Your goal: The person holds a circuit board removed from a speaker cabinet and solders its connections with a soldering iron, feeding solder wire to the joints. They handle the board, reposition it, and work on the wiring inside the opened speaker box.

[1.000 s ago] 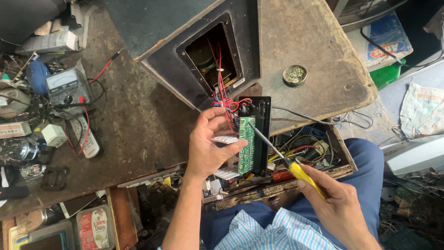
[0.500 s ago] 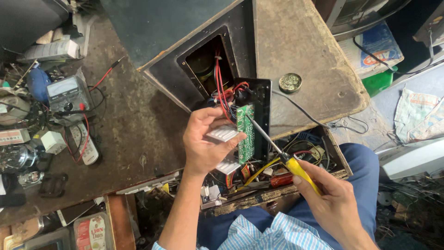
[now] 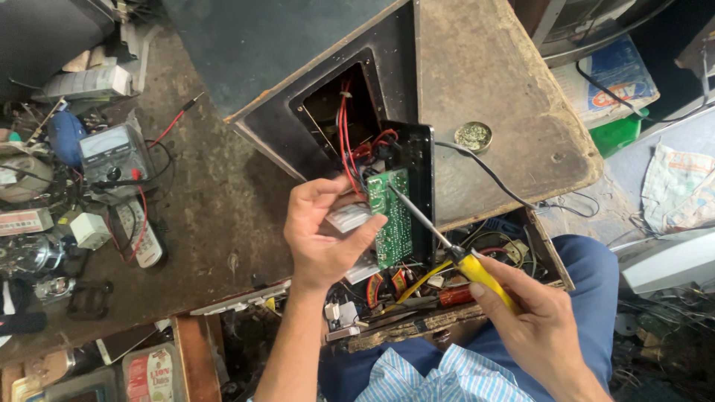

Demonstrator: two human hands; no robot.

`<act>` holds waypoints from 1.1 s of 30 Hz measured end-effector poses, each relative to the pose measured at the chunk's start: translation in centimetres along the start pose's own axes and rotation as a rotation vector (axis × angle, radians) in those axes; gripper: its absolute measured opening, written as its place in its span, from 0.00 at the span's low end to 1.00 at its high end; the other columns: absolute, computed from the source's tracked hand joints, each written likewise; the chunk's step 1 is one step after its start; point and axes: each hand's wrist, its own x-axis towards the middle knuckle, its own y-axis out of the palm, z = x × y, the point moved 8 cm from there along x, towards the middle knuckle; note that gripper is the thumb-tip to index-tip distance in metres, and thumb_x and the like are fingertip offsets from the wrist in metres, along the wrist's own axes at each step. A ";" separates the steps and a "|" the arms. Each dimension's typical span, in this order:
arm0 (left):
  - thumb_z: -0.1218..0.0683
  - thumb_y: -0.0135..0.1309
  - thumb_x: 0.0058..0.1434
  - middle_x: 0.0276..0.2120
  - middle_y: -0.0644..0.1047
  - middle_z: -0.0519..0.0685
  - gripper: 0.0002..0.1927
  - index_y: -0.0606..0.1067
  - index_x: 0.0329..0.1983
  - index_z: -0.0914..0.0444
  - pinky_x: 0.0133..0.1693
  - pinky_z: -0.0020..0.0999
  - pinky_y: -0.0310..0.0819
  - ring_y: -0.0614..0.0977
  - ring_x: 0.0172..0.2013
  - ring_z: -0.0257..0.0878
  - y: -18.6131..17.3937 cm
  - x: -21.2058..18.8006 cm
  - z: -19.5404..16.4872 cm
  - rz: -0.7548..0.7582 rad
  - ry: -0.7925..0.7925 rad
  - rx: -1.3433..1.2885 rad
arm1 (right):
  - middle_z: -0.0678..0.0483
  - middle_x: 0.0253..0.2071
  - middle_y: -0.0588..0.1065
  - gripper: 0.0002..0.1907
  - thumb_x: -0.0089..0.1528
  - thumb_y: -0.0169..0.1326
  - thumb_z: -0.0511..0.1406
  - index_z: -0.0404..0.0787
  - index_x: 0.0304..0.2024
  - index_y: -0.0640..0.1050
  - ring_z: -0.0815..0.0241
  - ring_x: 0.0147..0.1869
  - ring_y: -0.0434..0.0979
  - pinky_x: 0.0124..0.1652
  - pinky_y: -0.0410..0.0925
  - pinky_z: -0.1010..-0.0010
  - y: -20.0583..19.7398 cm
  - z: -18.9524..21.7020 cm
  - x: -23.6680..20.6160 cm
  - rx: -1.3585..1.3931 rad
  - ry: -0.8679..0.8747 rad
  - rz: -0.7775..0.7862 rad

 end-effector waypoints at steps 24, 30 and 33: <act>0.64 0.71 0.53 0.55 0.78 0.63 0.27 0.67 0.50 0.66 0.47 0.31 0.82 0.84 0.45 0.37 2.6 -1.4 -0.4 -0.229 0.221 0.634 | 0.52 0.43 0.80 0.12 0.63 0.60 0.27 0.37 0.42 0.69 0.72 0.38 0.76 0.37 0.72 0.80 7.3 2.2 11.5 0.449 -0.014 -0.135; 0.63 0.71 0.56 0.53 0.80 0.59 0.30 0.67 0.57 0.67 0.51 0.32 0.81 0.84 0.48 0.38 2.7 -1.9 -0.3 -0.230 0.178 0.587 | 0.46 0.48 0.80 0.08 0.67 0.50 0.34 0.41 0.44 0.65 0.73 0.20 0.59 0.16 0.54 0.81 3.7 3.3 6.9 0.765 0.227 0.024; 0.62 0.69 0.58 0.51 0.81 0.57 0.30 0.67 0.60 0.68 0.53 0.33 0.81 0.84 0.49 0.38 2.6 -1.7 -0.2 -0.223 0.080 0.482 | 0.30 0.54 0.77 0.13 0.72 0.48 0.39 0.41 0.56 0.68 0.71 0.17 0.59 0.14 0.54 0.80 1.1 5.6 2.6 1.280 0.378 0.320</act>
